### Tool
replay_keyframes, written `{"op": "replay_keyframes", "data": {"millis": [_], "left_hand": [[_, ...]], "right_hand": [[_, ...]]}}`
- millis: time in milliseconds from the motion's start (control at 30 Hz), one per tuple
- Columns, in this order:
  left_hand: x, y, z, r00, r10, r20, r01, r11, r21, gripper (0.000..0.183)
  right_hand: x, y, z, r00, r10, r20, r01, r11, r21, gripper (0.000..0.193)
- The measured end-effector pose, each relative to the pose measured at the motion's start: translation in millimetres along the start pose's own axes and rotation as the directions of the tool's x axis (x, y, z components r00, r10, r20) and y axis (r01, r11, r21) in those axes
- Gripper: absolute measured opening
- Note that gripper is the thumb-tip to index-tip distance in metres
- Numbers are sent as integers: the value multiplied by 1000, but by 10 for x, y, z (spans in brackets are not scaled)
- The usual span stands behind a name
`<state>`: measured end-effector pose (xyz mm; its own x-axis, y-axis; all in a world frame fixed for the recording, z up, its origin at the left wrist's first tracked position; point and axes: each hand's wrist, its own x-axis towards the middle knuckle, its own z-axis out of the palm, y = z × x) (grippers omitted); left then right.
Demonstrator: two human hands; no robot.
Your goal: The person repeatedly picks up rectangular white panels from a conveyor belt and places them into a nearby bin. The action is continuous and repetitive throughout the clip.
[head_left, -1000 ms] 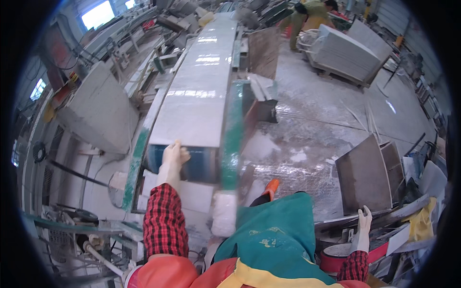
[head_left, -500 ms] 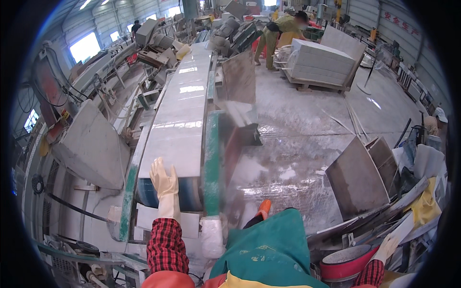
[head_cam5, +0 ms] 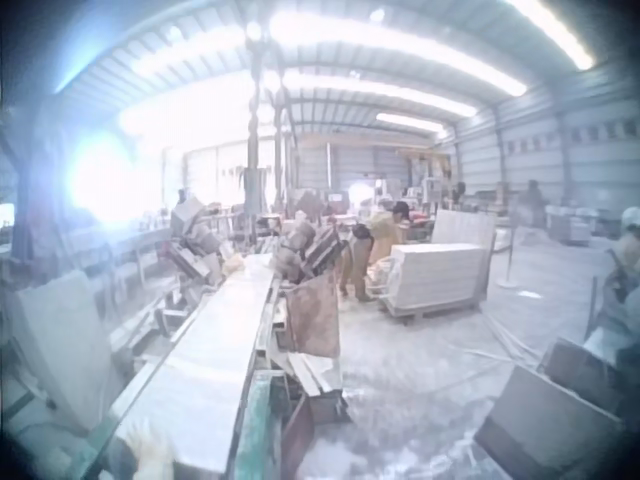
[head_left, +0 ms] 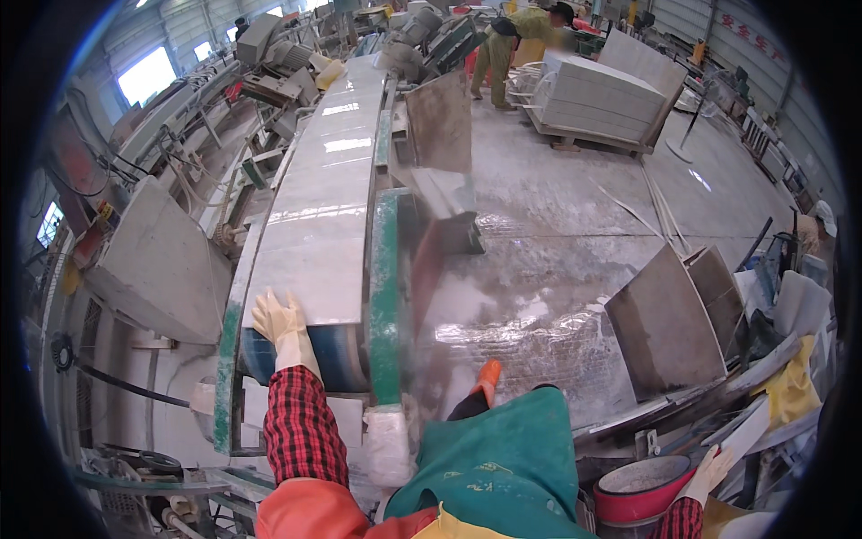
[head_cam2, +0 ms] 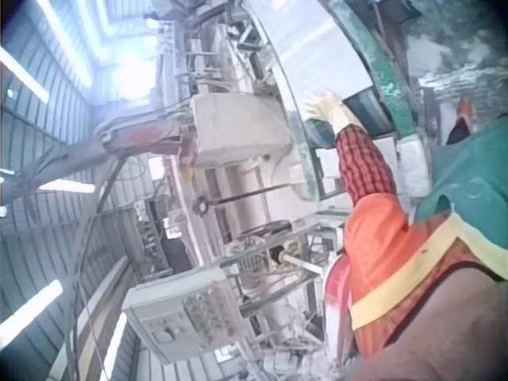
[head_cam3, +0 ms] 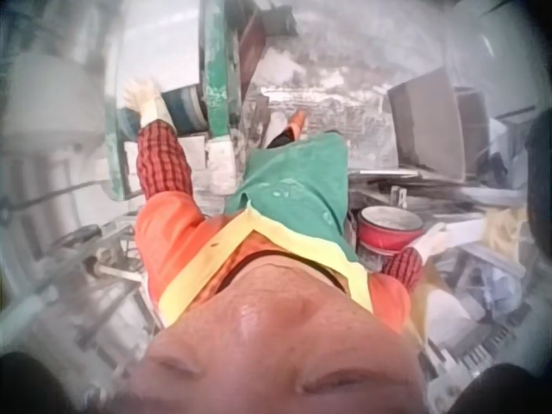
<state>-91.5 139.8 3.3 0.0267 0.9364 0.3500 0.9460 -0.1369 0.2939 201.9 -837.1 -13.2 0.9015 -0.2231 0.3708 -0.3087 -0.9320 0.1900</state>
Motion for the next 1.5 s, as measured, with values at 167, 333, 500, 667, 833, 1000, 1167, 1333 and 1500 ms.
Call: {"op": "replay_keyframes", "data": {"millis": [167, 333, 500, 667, 833, 1000, 1167, 1333, 1500], "left_hand": [[59, -44, 223, 974, -83, -210, 85, 996, 0, 49], [48, 117, 153, 968, -76, -239, 86, 996, 31, 44], [20, 71, 132, 958, -101, -268, 112, 993, 26, 43], [60, 205, 154, 972, -47, -231, 53, 998, 20, 42], [91, -49, 166, 963, 90, -255, -84, 996, 34, 45], [35, -114, 93, 986, 148, -78, -142, 987, 80, 49], [-143, -169, 314, 926, 344, -156, -342, 939, 39, 45], [-311, -156, 153, 860, 489, -143, -493, 870, 11, 43], [-162, -422, 424, 560, 707, -432, -608, 705, 366, 34]], "right_hand": [[-62, -86, -101, 997, -81, -16, 81, 997, 13, 61], [-132, -134, -305, 998, -70, -3, 70, 994, 85, 60], [-138, -235, -403, 995, 14, 94, -18, 999, 37, 60], [-331, -11, -302, 999, -49, -2, 49, 995, 82, 60], [-295, -595, -606, 984, 175, 32, -178, 962, 206, 52], [-383, -787, -779, 970, 229, -81, -209, 956, 208, 56], [-525, -873, -897, 954, 240, -179, -208, 962, 178, 55], [-538, -1048, -1256, 914, 389, -116, -359, 907, 219, 44], [-517, -1017, -1141, 936, 289, -200, -229, 933, 276, 50]]}}
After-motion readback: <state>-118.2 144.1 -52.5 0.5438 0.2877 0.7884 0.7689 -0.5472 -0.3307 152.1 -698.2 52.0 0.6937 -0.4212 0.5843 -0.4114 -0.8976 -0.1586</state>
